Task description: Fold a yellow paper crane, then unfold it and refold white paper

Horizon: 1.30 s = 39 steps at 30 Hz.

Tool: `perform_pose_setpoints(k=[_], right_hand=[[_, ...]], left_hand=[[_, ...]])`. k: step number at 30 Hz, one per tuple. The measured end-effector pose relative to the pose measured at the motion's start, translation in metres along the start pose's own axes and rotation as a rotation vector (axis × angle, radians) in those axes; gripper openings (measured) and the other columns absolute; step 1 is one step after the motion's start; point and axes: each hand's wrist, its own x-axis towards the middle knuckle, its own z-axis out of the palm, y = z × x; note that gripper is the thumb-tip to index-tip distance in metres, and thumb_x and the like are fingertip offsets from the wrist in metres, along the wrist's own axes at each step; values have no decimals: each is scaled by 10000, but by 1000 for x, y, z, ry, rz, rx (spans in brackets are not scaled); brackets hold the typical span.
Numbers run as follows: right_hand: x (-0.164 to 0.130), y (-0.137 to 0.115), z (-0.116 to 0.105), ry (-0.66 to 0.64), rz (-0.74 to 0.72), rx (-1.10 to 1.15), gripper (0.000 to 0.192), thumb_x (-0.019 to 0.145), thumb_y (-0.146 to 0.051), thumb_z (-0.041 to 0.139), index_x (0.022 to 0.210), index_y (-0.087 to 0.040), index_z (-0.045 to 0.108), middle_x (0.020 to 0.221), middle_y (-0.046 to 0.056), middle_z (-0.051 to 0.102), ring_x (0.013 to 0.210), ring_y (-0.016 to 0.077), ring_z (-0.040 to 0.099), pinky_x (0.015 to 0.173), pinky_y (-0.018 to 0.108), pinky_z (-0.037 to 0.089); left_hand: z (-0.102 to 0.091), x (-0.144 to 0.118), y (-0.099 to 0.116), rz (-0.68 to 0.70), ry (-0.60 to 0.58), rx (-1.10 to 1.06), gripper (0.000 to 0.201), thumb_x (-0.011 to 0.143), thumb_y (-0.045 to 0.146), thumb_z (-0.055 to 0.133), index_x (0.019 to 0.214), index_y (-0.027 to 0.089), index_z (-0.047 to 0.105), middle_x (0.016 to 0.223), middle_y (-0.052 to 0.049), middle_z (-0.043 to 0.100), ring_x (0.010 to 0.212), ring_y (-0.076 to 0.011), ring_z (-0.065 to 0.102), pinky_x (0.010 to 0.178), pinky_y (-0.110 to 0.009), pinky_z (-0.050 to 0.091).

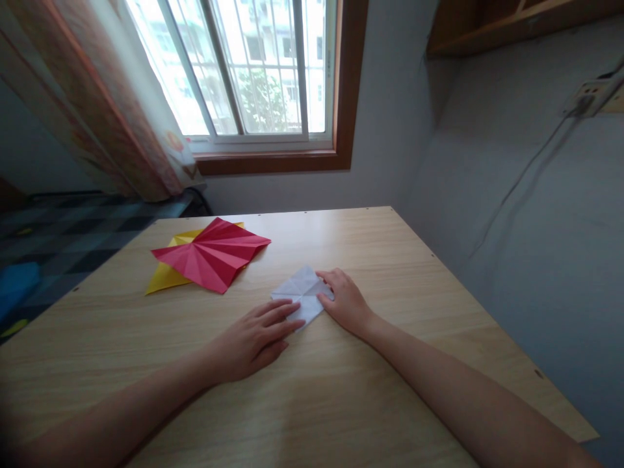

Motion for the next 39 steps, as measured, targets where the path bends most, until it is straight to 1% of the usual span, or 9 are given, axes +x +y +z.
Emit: perform_pose_setpoints(k=[5,11,15,22,27,32,36,39], right_hand=[[0,-3,0,-13,-16,-70,427,811,-125,604,1236,-159,636,1008,102,616,877,216,566,843,370,490],[0,-6,-1,-33,-16,-124,420,826,-129,599,1243,-150,639,1018,111,614,903,226,562,858,372,488],[0,-6,-2,-39,-3,-113,428,820,-119,602,1247,-119,638,1029,122,615,913,231,563,864,380,489],[0,-2,-1,-13,30,-2,452,790,-92,604,1238,-135,643,1020,108,615,954,233,582,881,379,496],[1,0,-1,-7,13,-19,446,797,-93,597,1240,-118,642,1038,117,625,1007,240,587,943,387,481],[0,1,0,-6,-4,-32,454,793,-90,606,1245,-126,634,1069,115,627,1053,240,582,972,384,470],[0,2,0,17,-17,-7,438,783,-77,604,1214,-152,633,1061,95,625,1049,230,575,961,378,471],[0,1,0,23,-11,9,434,773,-66,596,1195,-166,621,1045,84,616,996,219,572,898,362,485]], left_hand=[[1,-1,0,-3,7,3,443,956,281,512,1399,290,527,1485,-84,490,1365,-293,446,1114,-500,400],[2,-1,-1,1,-2,5,453,954,284,512,1407,287,518,1489,-95,483,1362,-308,446,1105,-511,402],[3,-1,-1,1,-6,20,438,958,275,507,1395,287,533,1489,-96,483,1359,-308,448,1101,-511,405],[2,-2,-2,3,-17,25,442,972,287,484,1413,292,510,1503,-91,465,1372,-302,433,1107,-508,399],[1,-1,-2,3,-43,30,444,977,288,469,1420,273,503,1509,-106,454,1378,-313,425,1107,-527,393],[4,-1,-3,12,-13,30,445,969,281,480,1413,275,512,1503,-98,464,1371,-307,433,1112,-520,391],[4,-1,-2,11,6,18,431,970,276,474,1397,283,532,1490,-89,481,1362,-299,443,1111,-509,396],[2,0,0,7,-3,26,421,969,274,469,1383,272,546,1478,-99,494,1353,-308,451,1099,-521,407]])
